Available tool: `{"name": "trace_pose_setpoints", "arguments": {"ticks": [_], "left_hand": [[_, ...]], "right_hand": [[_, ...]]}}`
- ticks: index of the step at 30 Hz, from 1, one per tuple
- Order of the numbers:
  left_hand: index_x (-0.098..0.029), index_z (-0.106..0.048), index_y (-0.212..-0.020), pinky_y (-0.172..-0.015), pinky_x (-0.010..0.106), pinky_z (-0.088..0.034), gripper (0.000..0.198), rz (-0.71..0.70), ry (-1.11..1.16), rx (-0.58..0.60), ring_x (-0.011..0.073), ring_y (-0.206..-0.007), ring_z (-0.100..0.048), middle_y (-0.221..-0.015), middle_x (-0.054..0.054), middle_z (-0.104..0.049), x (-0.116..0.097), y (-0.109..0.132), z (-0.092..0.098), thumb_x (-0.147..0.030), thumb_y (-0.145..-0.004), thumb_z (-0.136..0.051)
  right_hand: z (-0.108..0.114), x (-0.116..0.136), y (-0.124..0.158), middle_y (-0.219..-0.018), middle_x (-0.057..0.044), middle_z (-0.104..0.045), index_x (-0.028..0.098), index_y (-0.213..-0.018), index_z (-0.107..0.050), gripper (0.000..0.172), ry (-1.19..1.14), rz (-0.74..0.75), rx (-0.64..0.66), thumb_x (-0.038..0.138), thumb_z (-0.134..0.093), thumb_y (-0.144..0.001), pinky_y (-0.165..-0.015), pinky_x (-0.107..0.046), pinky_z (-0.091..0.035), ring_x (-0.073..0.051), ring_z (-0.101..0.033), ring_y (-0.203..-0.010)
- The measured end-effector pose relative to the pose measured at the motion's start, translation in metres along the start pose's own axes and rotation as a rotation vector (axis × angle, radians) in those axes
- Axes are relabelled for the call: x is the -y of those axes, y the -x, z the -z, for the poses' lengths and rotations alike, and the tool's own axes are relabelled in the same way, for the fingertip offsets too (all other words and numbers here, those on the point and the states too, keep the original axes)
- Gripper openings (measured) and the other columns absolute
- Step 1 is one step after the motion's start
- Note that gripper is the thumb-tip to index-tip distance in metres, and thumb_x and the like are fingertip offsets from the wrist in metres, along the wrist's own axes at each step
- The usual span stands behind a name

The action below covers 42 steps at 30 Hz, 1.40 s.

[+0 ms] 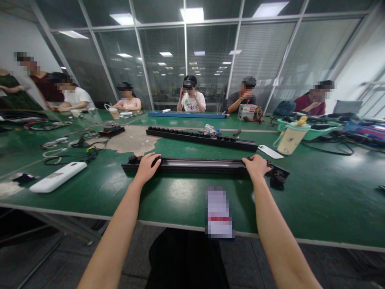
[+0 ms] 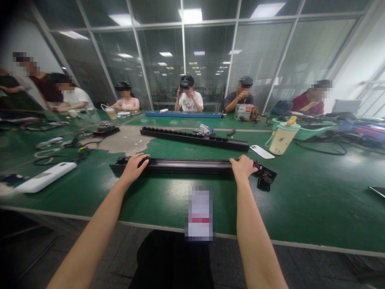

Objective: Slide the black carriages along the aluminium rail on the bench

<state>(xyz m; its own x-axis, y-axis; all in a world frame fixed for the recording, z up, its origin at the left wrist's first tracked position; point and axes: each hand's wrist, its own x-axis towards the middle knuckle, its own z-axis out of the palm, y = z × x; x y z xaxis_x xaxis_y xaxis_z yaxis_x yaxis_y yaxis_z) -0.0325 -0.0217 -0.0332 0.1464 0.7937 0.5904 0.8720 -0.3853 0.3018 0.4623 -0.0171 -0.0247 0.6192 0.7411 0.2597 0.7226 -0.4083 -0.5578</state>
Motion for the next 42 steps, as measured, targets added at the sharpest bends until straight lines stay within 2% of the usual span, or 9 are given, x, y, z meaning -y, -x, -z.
{"name": "trace_pose_setpoints", "arguments": {"ticks": [7,16,26,35,42], "left_hand": [[-0.022,-0.069,-0.126,-0.121,0.052,-0.036,0.053,0.015,0.004,0.005,0.03,-0.137,-0.053,-0.134,0.011,-0.07,-0.003,0.0,0.001,-0.058,-0.099,-0.039],[-0.021,-0.069,-0.126,-0.121,0.052,-0.036,0.053,0.013,0.003,0.009,0.0302,-0.137,-0.053,-0.134,0.012,-0.07,-0.002,0.0,0.001,-0.056,-0.099,-0.04],[-0.023,-0.069,-0.123,-0.12,0.052,-0.037,0.051,0.01,0.0,0.008,0.03,-0.135,-0.054,-0.131,0.011,-0.071,-0.002,-0.002,0.001,-0.056,-0.099,-0.04],[-0.022,-0.069,-0.123,-0.12,0.051,-0.036,0.049,0.008,0.002,0.009,0.03,-0.136,-0.053,-0.132,0.012,-0.07,-0.003,0.0,0.002,-0.054,-0.099,-0.04],[-0.021,-0.069,-0.123,-0.121,0.05,-0.035,0.048,0.004,0.005,0.008,0.0298,-0.137,-0.053,-0.13,0.011,-0.071,-0.002,0.0,0.001,-0.052,-0.1,-0.041]], "right_hand": [[-0.003,-0.005,-0.005,-0.108,-0.013,-0.071,0.02,-0.092,-0.069,0.023,-0.066,-0.019,-0.012,0.04,-0.067,-0.08,-0.101,-0.062,-0.035,-0.035,-0.056,-0.113],[-0.001,-0.005,-0.004,-0.112,-0.015,-0.071,0.019,-0.097,-0.07,0.024,-0.013,-0.031,-0.033,0.038,-0.068,-0.082,-0.105,-0.063,-0.031,-0.035,-0.055,-0.117],[-0.005,-0.011,-0.008,-0.116,-0.014,-0.07,0.02,-0.099,-0.069,0.026,-0.013,-0.04,-0.063,0.039,-0.066,-0.081,-0.103,-0.061,-0.033,-0.034,-0.053,-0.115],[0.0,-0.012,-0.009,-0.117,-0.014,-0.07,0.019,-0.102,-0.071,0.027,-0.039,-0.059,-0.04,0.038,-0.067,-0.083,-0.104,-0.061,-0.033,-0.034,-0.053,-0.117],[-0.001,-0.016,-0.012,-0.12,-0.017,-0.068,0.02,-0.1,-0.071,0.025,-0.041,-0.092,-0.055,0.038,-0.069,-0.083,-0.103,-0.066,-0.036,-0.039,-0.052,-0.123]]}}
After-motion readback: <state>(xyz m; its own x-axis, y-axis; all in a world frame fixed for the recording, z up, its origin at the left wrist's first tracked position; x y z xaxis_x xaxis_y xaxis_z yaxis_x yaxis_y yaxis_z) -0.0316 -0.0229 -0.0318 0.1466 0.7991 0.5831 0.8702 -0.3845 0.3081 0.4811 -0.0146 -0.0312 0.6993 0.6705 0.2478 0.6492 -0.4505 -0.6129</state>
